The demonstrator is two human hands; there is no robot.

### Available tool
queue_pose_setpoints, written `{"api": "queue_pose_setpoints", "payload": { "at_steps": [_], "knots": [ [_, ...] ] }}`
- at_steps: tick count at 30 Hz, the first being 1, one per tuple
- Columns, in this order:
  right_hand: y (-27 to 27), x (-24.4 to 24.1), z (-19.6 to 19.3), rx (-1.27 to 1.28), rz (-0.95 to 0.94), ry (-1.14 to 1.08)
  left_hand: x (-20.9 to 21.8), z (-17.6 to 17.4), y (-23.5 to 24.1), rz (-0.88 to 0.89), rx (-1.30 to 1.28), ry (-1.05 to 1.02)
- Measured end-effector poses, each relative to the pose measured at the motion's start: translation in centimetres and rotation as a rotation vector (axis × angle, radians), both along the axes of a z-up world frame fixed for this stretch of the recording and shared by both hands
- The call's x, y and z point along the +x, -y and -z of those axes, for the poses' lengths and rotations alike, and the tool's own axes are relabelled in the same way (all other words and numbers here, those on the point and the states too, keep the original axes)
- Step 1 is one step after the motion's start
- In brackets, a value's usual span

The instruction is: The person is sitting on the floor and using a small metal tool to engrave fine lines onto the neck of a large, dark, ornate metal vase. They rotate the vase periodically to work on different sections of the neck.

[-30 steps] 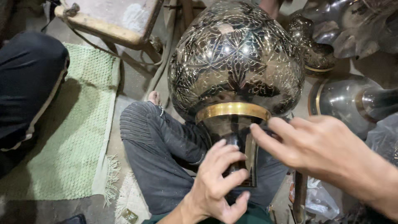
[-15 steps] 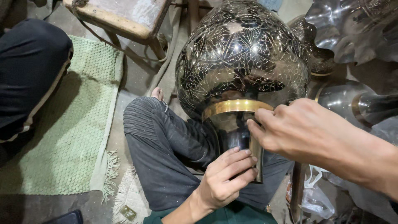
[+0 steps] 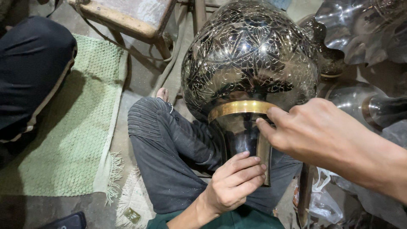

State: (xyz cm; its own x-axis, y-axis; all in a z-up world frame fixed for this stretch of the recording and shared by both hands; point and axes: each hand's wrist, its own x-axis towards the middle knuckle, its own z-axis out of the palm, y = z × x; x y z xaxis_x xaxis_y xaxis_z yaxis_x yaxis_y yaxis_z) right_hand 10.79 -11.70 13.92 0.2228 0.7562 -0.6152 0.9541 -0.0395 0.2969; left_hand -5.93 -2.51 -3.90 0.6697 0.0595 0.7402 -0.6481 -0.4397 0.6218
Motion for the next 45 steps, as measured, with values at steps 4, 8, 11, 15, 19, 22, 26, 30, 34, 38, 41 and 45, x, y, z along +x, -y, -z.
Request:
{"api": "queue_pose_setpoints", "payload": {
  "at_steps": [4,8,11,15,19,22,26,30,34,38,41,45],
  "knots": [
    [0.0,0.0,0.0,0.011,-0.003,0.002,0.1,0.1,0.0,-0.005,-0.006,0.012],
    [0.2,0.1,0.2,0.047,0.017,-0.003,-0.2,0.1,0.1,0.005,-0.033,-0.028],
    [0.8,0.1,0.3,0.04,0.003,0.013,-0.1,-0.3,-0.1,0.015,-0.029,-0.026],
    [2.7,-0.2,1.0,0.032,0.04,0.02,0.5,-1.0,-0.7,0.006,-0.047,-0.006],
    [7.2,0.4,2.0,0.434,0.258,-0.046,0.6,0.6,-3.1,0.003,-0.244,0.034],
    [11.3,3.0,3.9,1.032,0.349,-0.366,3.2,5.1,-5.1,-0.385,-0.492,-0.109],
    [12.2,7.5,11.3,1.802,0.759,-0.568,11.3,15.1,-10.9,-0.517,-0.685,-0.311],
    [9.9,14.7,15.4,2.2,0.826,-0.984,16.6,23.7,-13.6,0.202,-1.354,-0.276],
    [10.0,16.6,17.3,2.286,0.832,-1.154,17.2,26.2,-13.1,0.219,-1.755,-0.397],
    [12.0,15.6,20.4,2.242,0.918,-1.018,16.2,22.8,-14.3,0.112,-1.745,-0.547],
    [13.5,15.0,22.8,2.323,0.984,-0.963,16.8,17.5,-15.1,0.22,-1.513,-0.512],
    [14.2,13.6,27.3,2.368,1.0,-1.013,17.5,10.5,-16.0,0.049,-1.122,-0.533]
  ]
}}
